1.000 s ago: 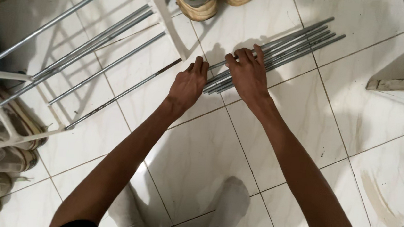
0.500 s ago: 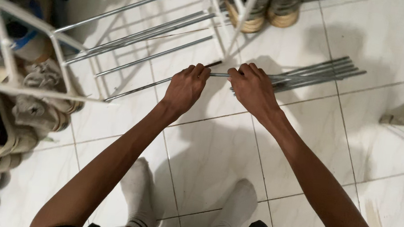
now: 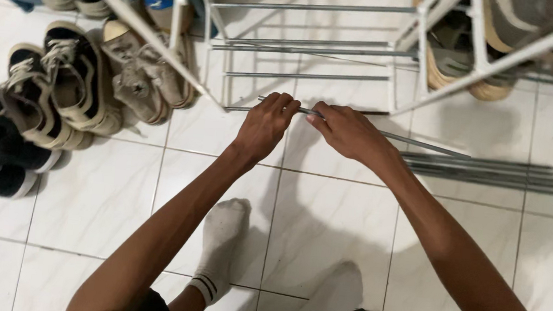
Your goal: The person inserts metal rods into the slots of a white plastic shoe rack frame. They repeatedly pick up rods from the floor and place them horizontally into the rack, working from one side to the other.
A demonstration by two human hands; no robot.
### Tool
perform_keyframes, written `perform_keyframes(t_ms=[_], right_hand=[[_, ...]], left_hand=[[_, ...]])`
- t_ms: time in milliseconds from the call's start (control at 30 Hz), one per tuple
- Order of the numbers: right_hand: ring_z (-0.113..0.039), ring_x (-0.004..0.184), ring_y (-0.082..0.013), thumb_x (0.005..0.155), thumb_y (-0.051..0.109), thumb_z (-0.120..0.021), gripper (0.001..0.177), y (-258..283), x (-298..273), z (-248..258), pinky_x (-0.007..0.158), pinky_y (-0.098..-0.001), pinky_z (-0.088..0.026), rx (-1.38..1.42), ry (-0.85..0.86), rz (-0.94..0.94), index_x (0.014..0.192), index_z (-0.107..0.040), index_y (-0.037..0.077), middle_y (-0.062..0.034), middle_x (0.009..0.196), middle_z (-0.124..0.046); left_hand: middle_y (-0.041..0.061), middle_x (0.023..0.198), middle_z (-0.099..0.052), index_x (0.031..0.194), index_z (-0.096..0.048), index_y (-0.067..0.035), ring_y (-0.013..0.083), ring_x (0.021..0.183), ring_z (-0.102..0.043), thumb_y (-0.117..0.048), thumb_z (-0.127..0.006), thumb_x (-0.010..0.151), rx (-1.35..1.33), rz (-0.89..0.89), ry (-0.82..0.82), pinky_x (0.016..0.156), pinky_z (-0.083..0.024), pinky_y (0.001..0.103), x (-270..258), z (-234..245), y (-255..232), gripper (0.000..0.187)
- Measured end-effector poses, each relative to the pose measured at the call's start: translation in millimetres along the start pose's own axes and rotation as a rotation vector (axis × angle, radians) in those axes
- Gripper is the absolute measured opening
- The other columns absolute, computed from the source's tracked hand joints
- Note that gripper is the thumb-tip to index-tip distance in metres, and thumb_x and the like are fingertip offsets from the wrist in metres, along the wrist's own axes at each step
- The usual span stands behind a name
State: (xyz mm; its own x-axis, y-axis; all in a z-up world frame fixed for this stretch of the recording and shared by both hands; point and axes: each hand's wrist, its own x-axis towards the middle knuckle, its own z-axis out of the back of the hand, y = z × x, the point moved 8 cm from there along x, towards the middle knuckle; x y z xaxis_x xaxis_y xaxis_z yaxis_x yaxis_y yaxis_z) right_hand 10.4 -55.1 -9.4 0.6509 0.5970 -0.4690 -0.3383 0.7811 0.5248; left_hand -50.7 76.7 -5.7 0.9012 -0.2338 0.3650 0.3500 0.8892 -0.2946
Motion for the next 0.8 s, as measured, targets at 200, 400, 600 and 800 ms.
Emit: perform_keyframes(t_ms=[200, 400, 600, 800], right_hand=[[-0.065, 0.069, -0.0385, 0.106, 0.036, -0.045, 0.034, 47.1, 40.2, -8.5, 0.067, -0.0536, -0.047, -0.031, 0.12, 0.126, 0.109, -0.063, 0.007, -0.0212, 0.072, -0.066], [-0.062, 0.066, -0.0395, 0.108, 0.031, -0.046, 0.035, 79.2, 65.1, -11.2, 0.065, -0.0531, -0.046, -0.082, 0.104, 0.254, 0.096, -0.06, 0.0, -0.0191, 0.072, -0.065], [-0.064, 0.066, -0.0395, 0.11, 0.031, -0.045, 0.035, 88.1, 73.3, -19.6, 0.065, -0.0509, -0.048, -0.106, 0.056, 0.29, 0.096, -0.059, 0.002, -0.0203, 0.07, -0.065], [-0.064, 0.067, -0.0386, 0.107, 0.027, -0.049, 0.033, 90.0, 71.4, -18.7, 0.064, -0.051, -0.048, -0.046, 0.002, 0.281, 0.095, -0.061, 0.0, -0.0191, 0.074, -0.066]], left_hand=[[0.013, 0.117, -0.063, 0.117, -0.064, 0.0, 0.028, 0.108, -0.065, 0.006, -0.066, 0.088, -0.057, 0.154, -0.131, 0.083, -0.06, 0.037, -29.3, 32.0, 31.1, 0.03], [0.014, 0.111, -0.061, 0.116, -0.065, -0.003, 0.0307, 0.099, -0.066, -0.004, -0.07, 0.098, -0.12, 0.408, -0.297, 0.077, -0.058, 0.041, -75.0, 57.5, 58.0, 0.019], [0.016, 0.113, -0.063, 0.12, -0.057, 0.001, 0.0319, 0.102, -0.067, -0.011, -0.067, 0.105, -0.216, 0.756, -0.364, 0.083, -0.056, 0.042, -115.0, 70.3, 101.3, 0.022], [0.02, 0.125, -0.067, 0.133, -0.056, 0.003, 0.0337, 0.112, -0.067, -0.012, -0.062, 0.105, -0.334, 0.715, -0.368, 0.088, -0.057, 0.042, -104.4, 67.4, 111.0, 0.031]])
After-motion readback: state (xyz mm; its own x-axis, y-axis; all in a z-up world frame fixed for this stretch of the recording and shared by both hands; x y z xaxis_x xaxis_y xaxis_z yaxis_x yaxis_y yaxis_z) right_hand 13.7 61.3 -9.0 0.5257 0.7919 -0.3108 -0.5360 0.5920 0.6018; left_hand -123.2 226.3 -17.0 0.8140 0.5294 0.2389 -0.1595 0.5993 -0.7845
